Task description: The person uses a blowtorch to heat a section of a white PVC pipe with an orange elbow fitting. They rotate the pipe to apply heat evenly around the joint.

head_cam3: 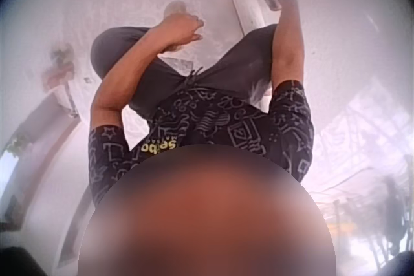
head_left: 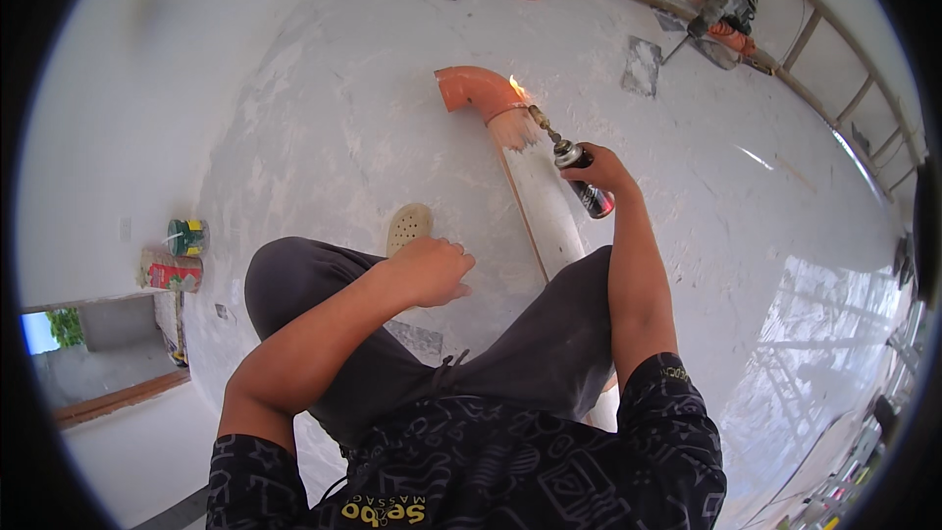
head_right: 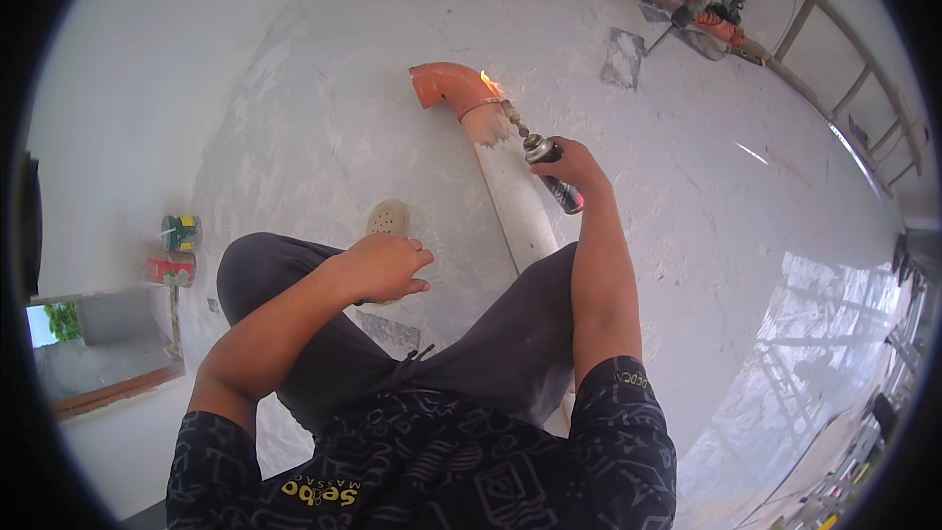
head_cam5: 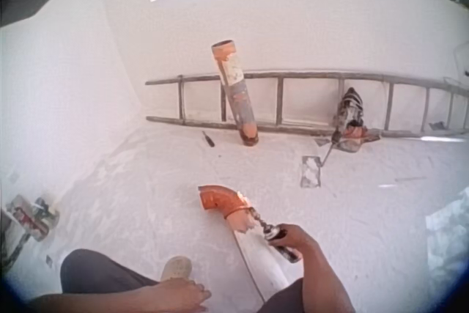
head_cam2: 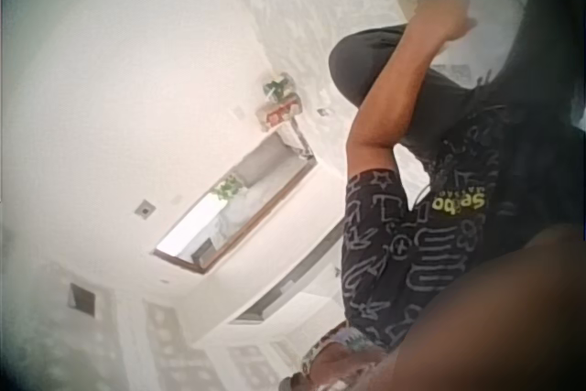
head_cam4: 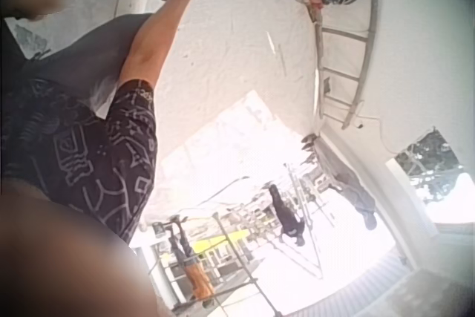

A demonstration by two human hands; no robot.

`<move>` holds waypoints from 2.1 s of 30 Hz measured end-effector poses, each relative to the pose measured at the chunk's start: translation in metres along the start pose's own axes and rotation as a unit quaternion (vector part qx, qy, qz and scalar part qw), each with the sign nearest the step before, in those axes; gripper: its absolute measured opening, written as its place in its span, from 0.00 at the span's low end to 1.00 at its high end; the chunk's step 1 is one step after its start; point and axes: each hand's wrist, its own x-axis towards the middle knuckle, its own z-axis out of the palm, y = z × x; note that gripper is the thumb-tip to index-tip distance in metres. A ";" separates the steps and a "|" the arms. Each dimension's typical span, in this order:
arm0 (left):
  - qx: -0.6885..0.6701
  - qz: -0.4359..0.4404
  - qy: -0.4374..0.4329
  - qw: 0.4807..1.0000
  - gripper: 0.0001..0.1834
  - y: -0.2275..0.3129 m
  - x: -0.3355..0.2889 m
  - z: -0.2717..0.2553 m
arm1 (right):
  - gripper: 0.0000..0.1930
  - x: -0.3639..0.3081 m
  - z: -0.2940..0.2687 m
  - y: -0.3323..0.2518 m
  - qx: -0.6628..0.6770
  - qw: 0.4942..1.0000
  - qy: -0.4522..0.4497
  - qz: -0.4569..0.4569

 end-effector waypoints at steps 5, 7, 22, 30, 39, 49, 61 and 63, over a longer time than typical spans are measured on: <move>0.009 -0.007 -0.029 1.000 0.23 0.000 0.006 -0.007 | 0.33 0.015 -0.003 0.023 0.032 0.999 -0.016 0.035; 0.014 -0.010 -0.040 0.999 0.24 0.001 0.008 -0.010 | 0.32 0.020 -0.003 0.031 0.077 0.996 -0.034 0.032; 0.013 -0.004 -0.031 0.999 0.24 0.004 0.004 -0.002 | 0.45 0.033 0.008 0.066 0.159 0.985 -0.034 0.052; 0.000 0.001 -0.021 1.000 0.21 0.000 0.016 -0.002 | 0.43 0.035 0.004 0.070 0.196 0.979 -0.031 0.046; 0.001 0.004 -0.016 1.000 0.22 -0.006 0.029 -0.003 | 0.41 0.051 0.000 0.076 0.202 0.978 -0.028 0.043; 0.009 0.009 -0.016 1.000 0.23 -0.008 0.031 -0.003 | 0.41 0.049 -0.006 0.057 0.166 0.986 -0.015 0.018; 0.019 0.019 -0.010 1.000 0.23 -0.015 0.019 0.005 | 0.40 0.034 -0.001 0.015 0.084 0.996 0.001 0.000; 0.008 0.014 -0.016 1.000 0.22 -0.016 0.016 0.006 | 0.41 0.032 0.004 0.005 0.053 0.999 0.009 -0.005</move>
